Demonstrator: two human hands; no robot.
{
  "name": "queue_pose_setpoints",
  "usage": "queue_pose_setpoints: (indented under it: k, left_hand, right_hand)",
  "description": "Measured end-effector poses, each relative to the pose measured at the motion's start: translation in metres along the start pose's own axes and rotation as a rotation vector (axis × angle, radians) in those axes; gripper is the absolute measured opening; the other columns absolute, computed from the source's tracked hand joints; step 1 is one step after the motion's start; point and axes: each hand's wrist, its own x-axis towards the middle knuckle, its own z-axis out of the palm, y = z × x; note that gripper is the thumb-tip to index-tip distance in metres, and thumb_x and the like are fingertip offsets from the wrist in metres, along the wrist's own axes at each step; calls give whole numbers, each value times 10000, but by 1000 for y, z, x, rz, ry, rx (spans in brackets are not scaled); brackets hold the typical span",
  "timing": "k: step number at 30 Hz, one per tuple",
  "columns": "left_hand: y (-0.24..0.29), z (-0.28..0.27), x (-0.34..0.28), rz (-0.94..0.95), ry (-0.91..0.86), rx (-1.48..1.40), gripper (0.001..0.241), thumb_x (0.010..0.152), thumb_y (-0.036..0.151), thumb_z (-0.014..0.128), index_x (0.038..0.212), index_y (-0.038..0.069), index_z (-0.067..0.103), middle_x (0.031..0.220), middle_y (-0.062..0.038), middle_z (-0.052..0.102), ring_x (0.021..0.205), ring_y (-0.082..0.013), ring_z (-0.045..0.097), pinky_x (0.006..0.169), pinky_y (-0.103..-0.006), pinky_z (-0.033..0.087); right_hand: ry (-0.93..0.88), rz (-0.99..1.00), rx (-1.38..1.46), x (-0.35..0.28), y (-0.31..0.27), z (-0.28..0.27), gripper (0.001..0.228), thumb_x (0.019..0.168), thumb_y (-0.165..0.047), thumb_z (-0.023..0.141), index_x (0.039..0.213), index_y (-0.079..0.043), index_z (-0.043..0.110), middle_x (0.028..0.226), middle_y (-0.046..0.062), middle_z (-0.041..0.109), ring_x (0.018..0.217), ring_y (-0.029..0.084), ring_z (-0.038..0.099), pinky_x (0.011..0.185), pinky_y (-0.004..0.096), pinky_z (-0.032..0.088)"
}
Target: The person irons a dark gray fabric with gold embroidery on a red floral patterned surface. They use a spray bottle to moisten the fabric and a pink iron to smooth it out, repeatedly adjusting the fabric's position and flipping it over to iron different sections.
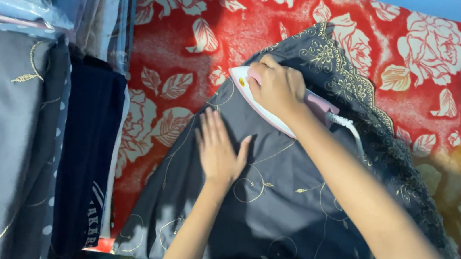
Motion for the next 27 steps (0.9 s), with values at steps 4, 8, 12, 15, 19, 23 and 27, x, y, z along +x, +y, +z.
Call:
queue_pose_setpoints:
  k: [4,8,12,15,19,23,27]
  left_hand:
    - [-29,-6,-12,-27,-2,26,982,959,675,414,1600,-33,184,1675,-243,181,1553,-410,166,1193,-625,214]
    - [-26,-2,-12,-39,59,-8,981,962,648,443,1595,-56,189,1656,-269,220,1542,-421,200,1195,-622,220]
    - [-27,-1,-12,-60,135,-61,1022,932,643,473,1588,-79,170,1639,-303,220,1532,-442,219,1206,-597,242]
    - [-28,3,-11,-55,190,-102,1042,920,638,489,1584,-97,162,1601,-335,265,1506,-471,263,1204,-594,252]
    - [-26,-4,-14,-48,206,-135,1058,918,618,508,1585,-114,137,1598,-351,250,1499,-492,260,1209,-591,235]
    - [-31,3,-12,-33,214,-127,1050,922,609,508,1585,-113,133,1590,-355,254,1499,-498,250,1206,-594,235]
    - [-29,2,-14,-40,191,-103,1023,936,598,497,1583,-111,143,1597,-345,253,1510,-485,237,1213,-584,222]
  right_hand:
    - [-94,-142,72,-7,-17,-26,173,788,-443,703,920,-333,722,926,-98,681,683,305,738,553,421,564]
    - [-117,-185,147,-12,-10,-6,219,831,-468,663,1019,-381,731,1017,-129,699,695,325,734,610,421,583]
    - [-39,-218,110,-5,-38,-21,187,805,-441,681,916,-303,741,923,-74,701,623,332,718,541,457,560]
    - [-117,-276,196,-13,-50,-27,211,771,-433,697,880,-262,754,923,-34,728,643,377,723,551,493,567]
    - [-41,-103,97,3,-52,-2,148,825,-419,692,885,-285,715,945,-90,693,632,314,722,544,442,577]
    - [-124,-218,144,-5,-58,-21,155,791,-408,697,854,-268,719,871,-25,694,626,368,714,547,503,576]
    - [-108,-133,123,-3,-56,-6,181,821,-412,680,869,-240,711,933,-26,700,652,372,725,550,512,577]
